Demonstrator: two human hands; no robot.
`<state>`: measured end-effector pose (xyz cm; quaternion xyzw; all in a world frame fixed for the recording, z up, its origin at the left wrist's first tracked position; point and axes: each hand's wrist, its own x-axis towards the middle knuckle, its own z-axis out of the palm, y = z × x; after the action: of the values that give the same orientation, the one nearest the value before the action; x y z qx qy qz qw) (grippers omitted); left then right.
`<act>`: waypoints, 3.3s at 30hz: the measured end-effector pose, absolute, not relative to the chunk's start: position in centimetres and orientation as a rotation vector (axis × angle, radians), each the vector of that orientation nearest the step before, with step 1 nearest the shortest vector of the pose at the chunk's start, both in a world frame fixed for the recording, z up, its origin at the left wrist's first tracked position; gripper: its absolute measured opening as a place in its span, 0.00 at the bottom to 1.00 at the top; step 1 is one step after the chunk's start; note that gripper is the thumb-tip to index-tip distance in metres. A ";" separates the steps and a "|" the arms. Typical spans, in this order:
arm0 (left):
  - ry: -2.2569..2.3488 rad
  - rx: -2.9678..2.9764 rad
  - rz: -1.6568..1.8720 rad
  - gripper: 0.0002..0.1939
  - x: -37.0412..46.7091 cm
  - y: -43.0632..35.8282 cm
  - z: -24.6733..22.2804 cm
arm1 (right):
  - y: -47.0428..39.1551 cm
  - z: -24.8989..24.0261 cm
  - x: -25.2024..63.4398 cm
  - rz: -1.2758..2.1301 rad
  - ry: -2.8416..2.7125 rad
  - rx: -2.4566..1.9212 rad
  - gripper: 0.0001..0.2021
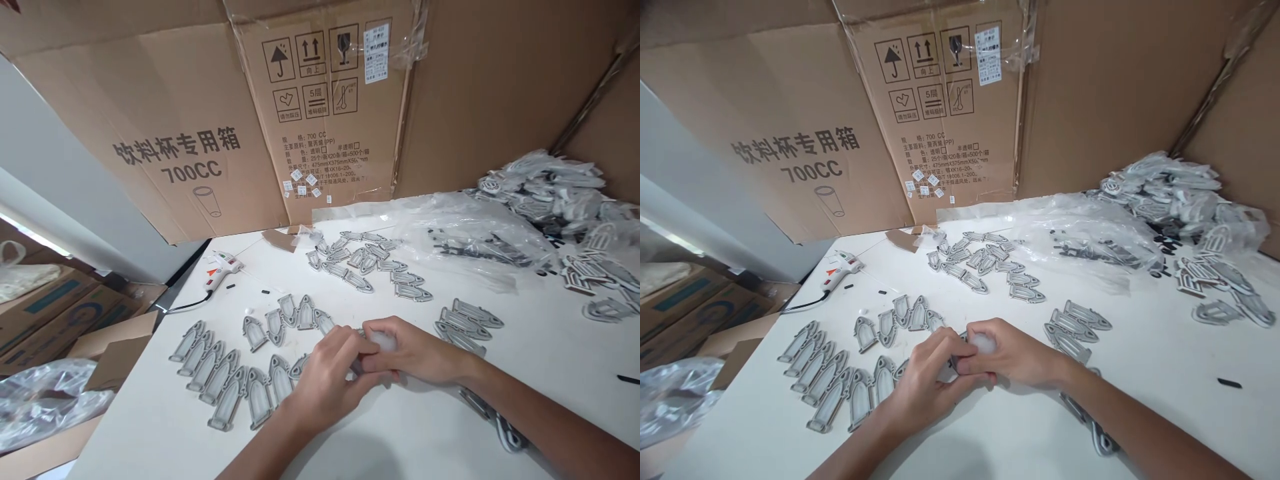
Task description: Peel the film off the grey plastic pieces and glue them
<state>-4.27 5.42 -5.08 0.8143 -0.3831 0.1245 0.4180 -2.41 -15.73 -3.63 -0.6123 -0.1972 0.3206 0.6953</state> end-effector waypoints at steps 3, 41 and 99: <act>-0.881 1.996 0.224 0.06 -4.4 5.3 -5.0 | -15.9 -3.7 -2.2 0.685 -0.480 -1.372 0.24; -0.338 2.104 -0.345 0.09 -0.3 3.9 -2.3 | -19.3 -4.1 0.2 0.425 -0.290 -2.019 0.11; -0.188 2.237 -0.122 0.10 -2.1 1.0 -3.4 | -18.8 -4.5 -0.2 0.387 -0.347 -2.106 0.09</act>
<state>-2.14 0.97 -3.40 0.8974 -0.0756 -0.0488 0.4318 -0.24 -18.76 -4.49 -0.8584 -0.1416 0.1576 0.4672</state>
